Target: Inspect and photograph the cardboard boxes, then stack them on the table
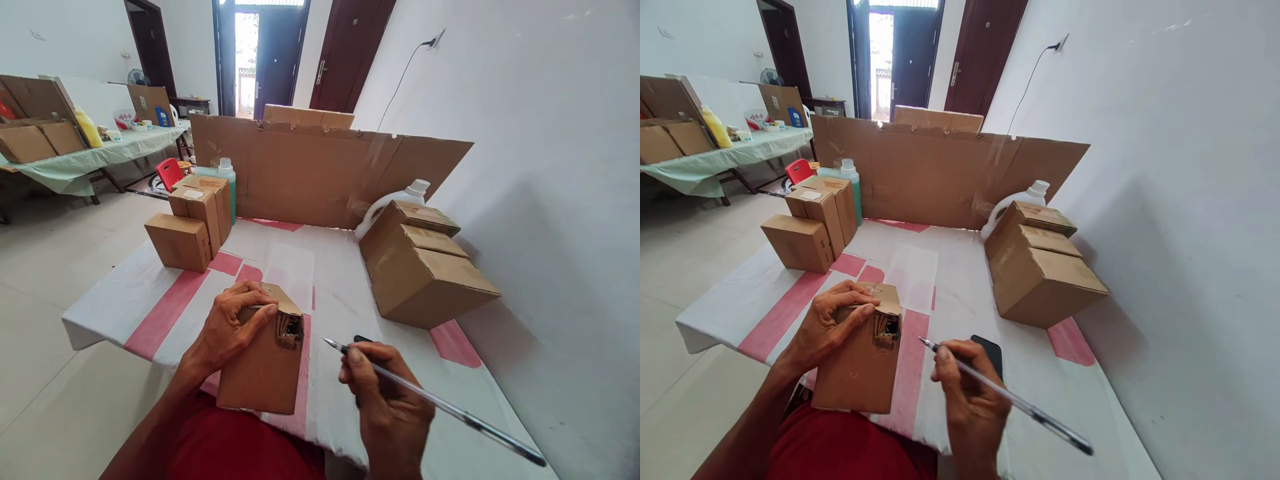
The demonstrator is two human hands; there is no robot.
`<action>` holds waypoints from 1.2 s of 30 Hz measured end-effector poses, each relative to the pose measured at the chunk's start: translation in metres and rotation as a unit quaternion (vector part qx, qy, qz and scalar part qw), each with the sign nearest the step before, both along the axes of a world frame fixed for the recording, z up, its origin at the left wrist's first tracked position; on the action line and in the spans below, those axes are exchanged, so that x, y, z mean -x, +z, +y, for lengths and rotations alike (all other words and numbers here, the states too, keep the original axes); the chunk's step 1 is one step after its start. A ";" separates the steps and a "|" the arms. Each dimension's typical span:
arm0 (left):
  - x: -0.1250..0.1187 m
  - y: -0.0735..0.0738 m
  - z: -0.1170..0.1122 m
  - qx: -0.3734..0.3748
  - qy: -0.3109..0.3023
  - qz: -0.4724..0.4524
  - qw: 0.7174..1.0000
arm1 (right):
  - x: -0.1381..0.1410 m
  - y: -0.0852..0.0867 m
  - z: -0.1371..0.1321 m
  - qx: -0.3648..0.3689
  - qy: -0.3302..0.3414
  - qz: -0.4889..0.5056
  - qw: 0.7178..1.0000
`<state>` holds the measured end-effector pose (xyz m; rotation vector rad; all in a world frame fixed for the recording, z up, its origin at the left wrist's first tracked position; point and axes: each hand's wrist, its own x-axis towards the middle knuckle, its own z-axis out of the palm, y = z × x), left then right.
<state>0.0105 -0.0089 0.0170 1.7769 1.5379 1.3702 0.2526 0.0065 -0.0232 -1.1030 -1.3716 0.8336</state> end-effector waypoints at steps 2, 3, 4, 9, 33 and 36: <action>0.000 -0.001 0.000 -0.001 -0.001 0.001 1.000 | -0.014 -0.013 0.011 0.063 -0.014 -0.062 0.996; 0.000 -0.001 0.000 -0.004 0.000 0.002 1.000 | -0.019 -0.022 0.018 0.104 0.007 -0.140 0.985; 0.000 -0.001 0.001 -0.007 0.001 0.005 1.000 | -0.023 -0.033 0.025 0.144 0.037 -0.229 0.962; 0.002 -0.002 0.002 -0.021 -0.001 0.023 1.000 | -0.016 -0.083 0.050 0.250 0.104 -0.447 0.852; 0.004 -0.008 -0.002 -0.027 -0.010 0.000 1.000 | -0.076 -0.105 0.046 0.334 -0.141 -0.334 0.870; 0.007 -0.011 -0.002 -0.024 0.000 -0.011 1.000 | -0.064 -0.111 0.035 0.304 -0.106 -0.261 0.910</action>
